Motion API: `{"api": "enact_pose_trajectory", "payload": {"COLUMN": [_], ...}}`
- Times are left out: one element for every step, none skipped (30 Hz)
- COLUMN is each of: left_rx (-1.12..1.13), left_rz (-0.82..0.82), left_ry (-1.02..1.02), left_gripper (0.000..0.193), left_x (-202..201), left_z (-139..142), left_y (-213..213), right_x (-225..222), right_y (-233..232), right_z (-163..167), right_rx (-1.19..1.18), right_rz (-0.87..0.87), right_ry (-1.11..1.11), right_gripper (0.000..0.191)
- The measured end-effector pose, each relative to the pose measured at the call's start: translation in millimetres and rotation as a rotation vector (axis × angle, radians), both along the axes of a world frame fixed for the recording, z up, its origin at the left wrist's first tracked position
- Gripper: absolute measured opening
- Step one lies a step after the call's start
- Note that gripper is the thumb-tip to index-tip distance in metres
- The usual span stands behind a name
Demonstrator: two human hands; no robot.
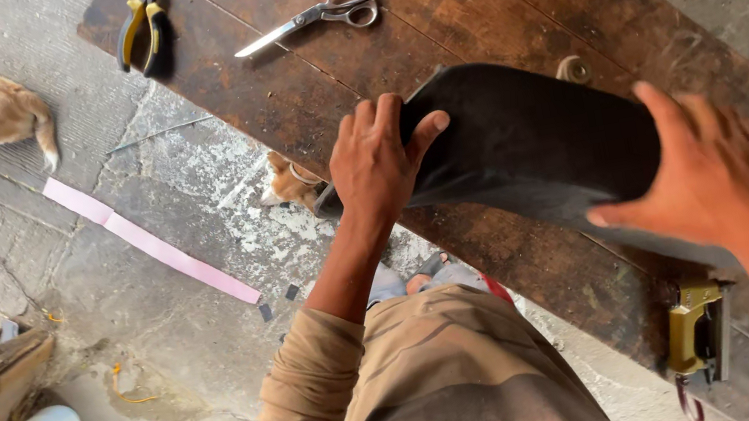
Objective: The person staples a black fabric cover onto the underside of a plastic chair seat using a pneumatic staple gun. They repeatedly pull and smooth the fabric, then drive staples along the edges to secure it. The person flips the seat over to check the fit and continues stapling around the perimeter.
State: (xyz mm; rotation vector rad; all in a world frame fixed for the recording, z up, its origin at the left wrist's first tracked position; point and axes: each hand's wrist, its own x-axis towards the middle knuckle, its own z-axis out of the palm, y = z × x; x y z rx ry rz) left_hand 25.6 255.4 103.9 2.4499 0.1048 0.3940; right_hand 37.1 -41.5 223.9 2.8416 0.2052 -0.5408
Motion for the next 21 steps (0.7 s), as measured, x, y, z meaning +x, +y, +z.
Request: {"api": "enact_pose_trajectory", "payload": {"left_rx": [0.008, -0.003, -0.014, -0.023, -0.026, -0.032, -0.040, -0.086, -0.132, -0.176, -0.147, -0.118, -0.090, -0.106, -0.116, -0.126, -0.140, -0.153, -0.164, -0.169, -0.170], "left_rz": [-0.009, -0.028, -0.051, -0.084, -0.139, -0.186, -0.237, -0.249, -0.264, -0.284, -0.276, -0.271, -0.263, -0.271, -0.279, -0.291, -0.335, -0.378, -0.422, -0.450, -0.470], "left_ry": [0.037, 0.033, 0.036, 0.027, -0.002, -0.025, -0.031, -0.050, -0.077, -0.121, -0.187, -0.249, -0.296, -0.290, -0.291, -0.295, -0.268, -0.235, -0.209, -0.190, -0.175], "left_gripper": [0.056, 0.056, 0.057, 0.058, 0.058, 0.059, 0.060, 0.061, 0.062, 0.064, 0.063, 0.061, 0.060, 0.060, 0.059, 0.059, 0.058, 0.057, 0.056, 0.057, 0.058], "left_x": [0.4, 2.4, 3.3, 5.3, 13.0, 23.0, 28.7, 35.5, 47.2, 56.0, 62.1, 67.3, 67.8, 65.3, 62.2, 59.2, 56.6, 53.7, 52.9, 52.8, 53.9], "left_z": [0.4, 1.0, 2.0, 3.0, 4.2, 5.5, 6.6, 7.6, 8.5, 8.8, 8.3, 6.9, 3.9, -0.5, -5.5, -11.5, -17.6, -23.7, -28.6, -32.8, -36.0], "left_y": [1.9, 4.5, 7.5, 9.3, 13.8, 16.6, 18.2, 18.4, 16.4, 12.5, 5.8, -2.5, -11.5, -21.7, -31.6, -40.8, -49.5, -57.4, -64.5, -70.5, -74.6], "right_x": [-4.6, -11.3, -22.7, -34.5, -40.2, -46.3, -53.0, -58.3, -65.1, -72.2, -78.2, -85.9, -95.4, -106.6, -115.4, -124.4, -137.4, -150.8, -161.8, -169.9, -175.3], "right_y": [-1.8, -6.1, -9.3, -11.5, -12.9, -12.7, -14.2, -14.5, -12.5, -11.0, -8.0, -5.6, -4.9, -4.6, -6.2, -8.4, -11.4, -17.6, -24.6, -32.4, -43.1], "right_z": [1.0, 2.8, 3.5, 3.8, 5.8, 6.7, 11.9, 17.4, 20.6, 24.3, 23.9, 22.3, 21.6, 17.4, 12.1, 3.8, -4.5, -10.0, -17.3, -28.0, -38.7], "right_rx": [0.019, 0.038, 0.057, 0.016, -0.024, -0.067, -0.051, -0.038, -0.023, -0.050, -0.074, -0.097, -0.072, -0.046, -0.014, -0.025, -0.044, -0.065, -0.035, -0.003, 0.032], "right_rz": [-0.024, -0.047, -0.076, -0.115, -0.153, -0.186, -0.211, -0.240, -0.274, -0.278, -0.283, -0.293, -0.377, -0.456, -0.535, -0.598, -0.661, -0.724, -0.747, -0.761, -0.767], "right_ry": [-0.011, -0.018, -0.017, 0.008, 0.013, 0.023, 0.002, -0.010, -0.030, -0.048, -0.074, -0.096, -0.067, -0.032, -0.004, 0.014, 0.043, 0.078, 0.133, 0.184, 0.232], "right_gripper": [0.146, 0.139, 0.133, 0.132, 0.131, 0.130, 0.133, 0.136, 0.138, 0.138, 0.137, 0.136, 0.136, 0.135, 0.134, 0.133, 0.132, 0.131, 0.132, 0.133, 0.135]}}
